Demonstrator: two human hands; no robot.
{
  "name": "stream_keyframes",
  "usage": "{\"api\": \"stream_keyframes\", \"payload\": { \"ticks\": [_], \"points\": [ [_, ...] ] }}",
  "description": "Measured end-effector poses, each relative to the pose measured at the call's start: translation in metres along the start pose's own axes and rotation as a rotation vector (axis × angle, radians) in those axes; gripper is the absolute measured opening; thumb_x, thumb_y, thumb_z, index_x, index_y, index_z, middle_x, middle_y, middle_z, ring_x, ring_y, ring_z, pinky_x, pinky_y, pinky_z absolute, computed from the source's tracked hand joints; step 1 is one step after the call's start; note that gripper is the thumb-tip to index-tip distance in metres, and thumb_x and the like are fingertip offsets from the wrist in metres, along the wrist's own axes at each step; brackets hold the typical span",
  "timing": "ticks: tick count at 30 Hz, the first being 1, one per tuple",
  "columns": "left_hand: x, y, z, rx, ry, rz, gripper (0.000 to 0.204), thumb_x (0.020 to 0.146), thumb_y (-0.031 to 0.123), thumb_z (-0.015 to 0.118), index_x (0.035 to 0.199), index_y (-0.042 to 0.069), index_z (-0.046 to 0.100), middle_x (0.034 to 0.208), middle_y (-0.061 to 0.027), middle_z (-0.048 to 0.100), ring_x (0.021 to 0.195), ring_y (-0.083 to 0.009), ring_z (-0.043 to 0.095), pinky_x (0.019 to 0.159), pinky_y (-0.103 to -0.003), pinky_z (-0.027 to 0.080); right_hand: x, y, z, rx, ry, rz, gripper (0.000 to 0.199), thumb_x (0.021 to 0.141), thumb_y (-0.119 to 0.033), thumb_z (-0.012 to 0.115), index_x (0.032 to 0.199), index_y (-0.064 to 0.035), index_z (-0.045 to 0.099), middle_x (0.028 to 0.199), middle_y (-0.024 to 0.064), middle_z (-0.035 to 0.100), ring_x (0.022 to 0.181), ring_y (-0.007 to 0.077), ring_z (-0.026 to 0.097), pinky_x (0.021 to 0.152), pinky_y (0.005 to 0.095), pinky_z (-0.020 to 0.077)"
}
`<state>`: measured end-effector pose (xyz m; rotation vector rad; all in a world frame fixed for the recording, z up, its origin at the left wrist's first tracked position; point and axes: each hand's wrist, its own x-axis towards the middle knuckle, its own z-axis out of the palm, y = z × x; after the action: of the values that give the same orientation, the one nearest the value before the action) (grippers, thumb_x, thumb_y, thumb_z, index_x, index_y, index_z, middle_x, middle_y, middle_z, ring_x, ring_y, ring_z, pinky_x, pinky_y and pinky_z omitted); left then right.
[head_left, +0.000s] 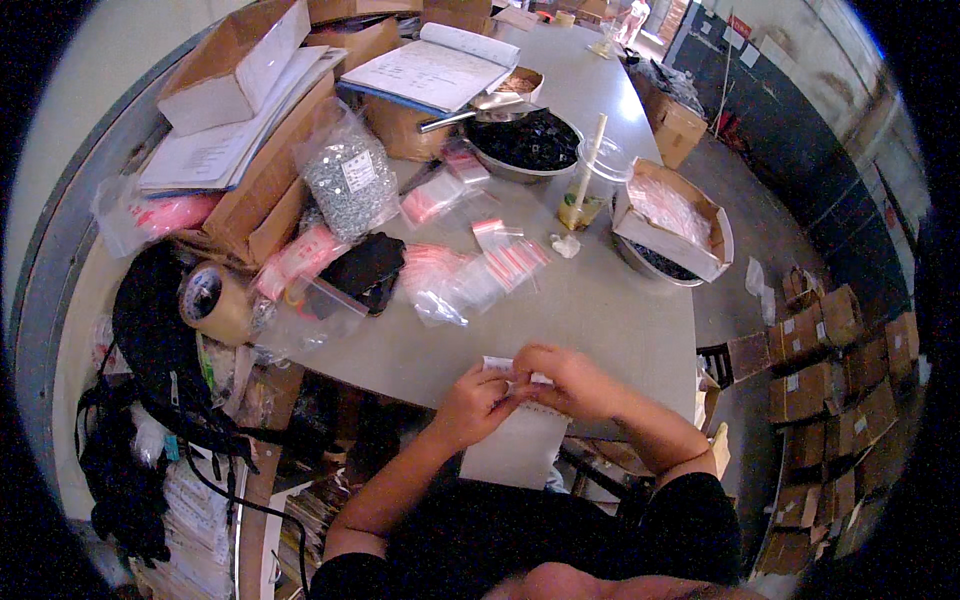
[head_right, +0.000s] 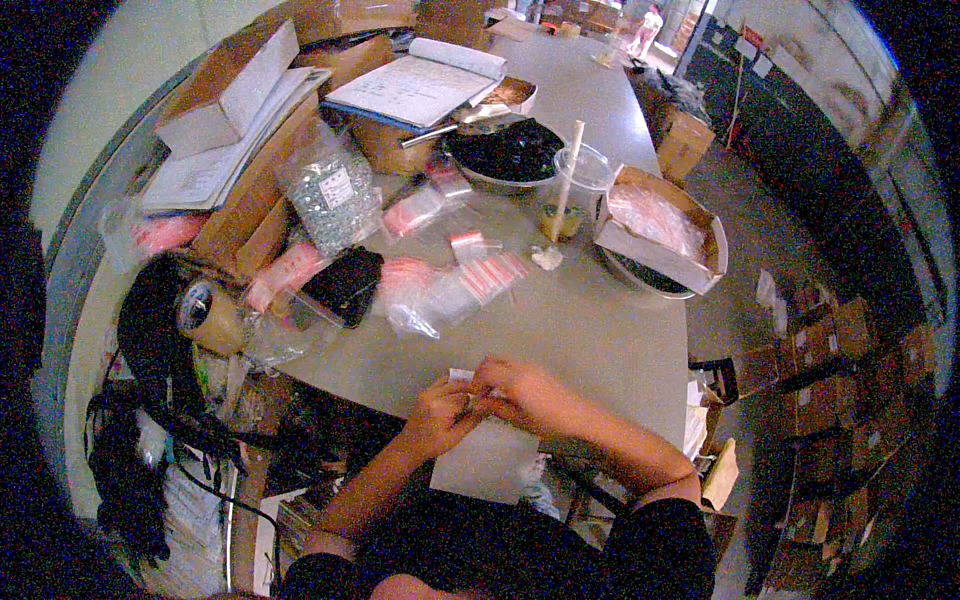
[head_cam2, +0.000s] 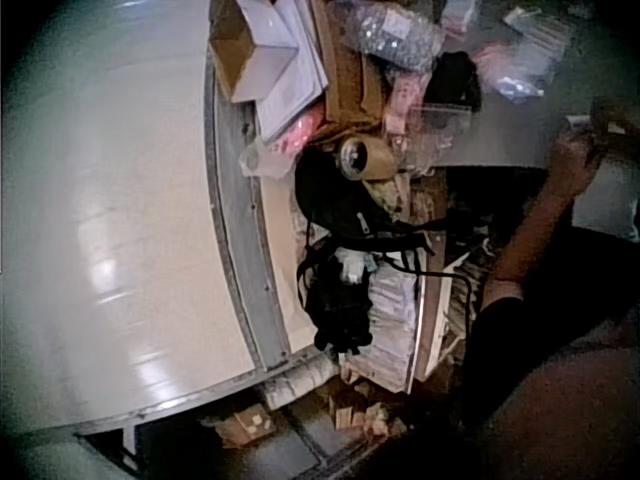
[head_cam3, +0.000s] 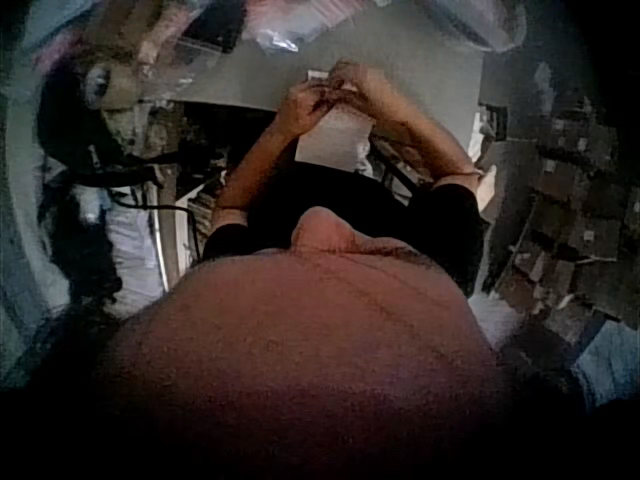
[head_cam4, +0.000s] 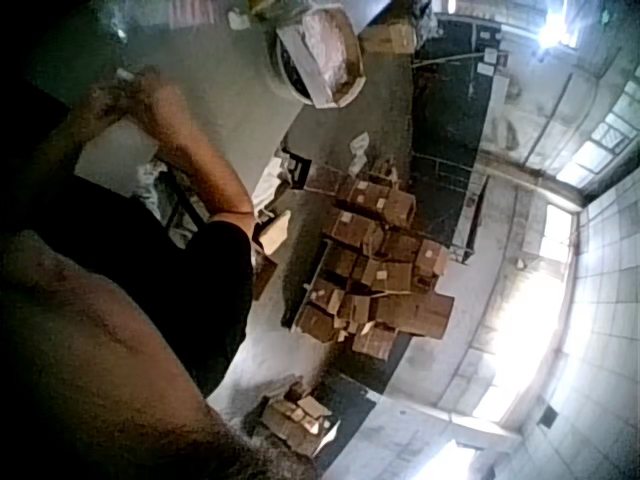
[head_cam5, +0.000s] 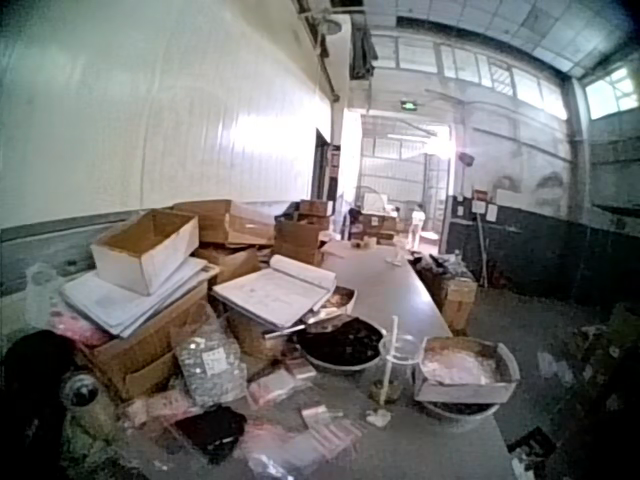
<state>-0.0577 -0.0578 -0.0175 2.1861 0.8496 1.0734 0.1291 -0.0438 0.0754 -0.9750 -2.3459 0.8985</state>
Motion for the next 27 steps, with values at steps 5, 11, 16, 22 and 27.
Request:
{"api": "stream_keyframes", "payload": {
  "ticks": [5, 11, 16, 22, 27],
  "points": [
    [0.003, 0.007, -0.004, 0.025, -0.069, 0.125, 0.022, 0.076, 0.022, 0.073, 0.069, 0.003, 0.063, 0.088, -0.0119, 0.068, 0.090, -0.0326, 0.064, 0.084, -0.042, 0.050, 0.023, 0.008, -0.004, 0.095, -0.065, 0.169, 0.020, 0.081, -0.007, 0.068, 0.094, -0.0034, 0.053, 0.090, 0.0104, 0.061, 0.081, 0.0215, 0.062, 0.073, 0.0348, 0.0495],
    [0.002, 0.000, 0.000, -0.018, -0.038, 0.219, 0.016, 0.075, 0.018, 0.075, 0.077, 0.005, 0.067, 0.085, -0.0093, 0.068, 0.090, -0.0292, 0.065, 0.083, -0.040, 0.051, 0.031, 0.015, -0.001, 0.112, -0.141, 0.170, 0.023, 0.081, -0.006, 0.067, 0.098, -0.0038, 0.052, 0.087, 0.0095, 0.060, 0.078, 0.0209, 0.061, 0.070, 0.0327, 0.0495],
    [0.002, 0.002, 0.002, -0.039, -0.010, 0.251, 0.016, 0.078, 0.016, 0.072, 0.078, 0.002, 0.063, 0.088, -0.0100, 0.066, 0.085, -0.0280, 0.063, 0.080, -0.039, 0.050, 0.034, 0.031, 0.001, 0.236, -0.186, 0.159, 0.029, 0.078, -0.006, 0.070, 0.099, -0.0053, 0.050, 0.083, 0.0050, 0.056, 0.074, 0.0154, 0.056, 0.067, 0.0302, 0.0477],
    [0.000, 0.000, 0.002, -0.023, -0.026, 0.217, 0.019, 0.080, 0.019, 0.070, 0.076, 0.002, 0.062, 0.091, -0.0108, 0.066, 0.084, -0.0298, 0.062, 0.079, -0.039, 0.049, 0.042, 0.026, -0.007, 0.211, -0.246, 0.151, 0.028, 0.078, -0.006, 0.070, 0.097, -0.0063, 0.049, 0.081, 0.0020, 0.052, 0.074, 0.0115, 0.051, 0.065, 0.0290, 0.0453],
    [0.002, 0.001, 0.003, -0.014, -0.046, 0.123, 0.021, 0.078, 0.020, 0.072, 0.070, 0.005, 0.061, 0.088, -0.0109, 0.069, 0.088, -0.0281, 0.066, 0.084, -0.044, 0.049, 0.073, 0.068, -0.018, 0.176, -0.128, 0.148, 0.024, 0.079, -0.006, 0.067, 0.095, -0.0061, 0.049, 0.080, 0.0036, 0.053, 0.073, 0.0145, 0.053, 0.066, 0.0302, 0.0452]
  ]
}}
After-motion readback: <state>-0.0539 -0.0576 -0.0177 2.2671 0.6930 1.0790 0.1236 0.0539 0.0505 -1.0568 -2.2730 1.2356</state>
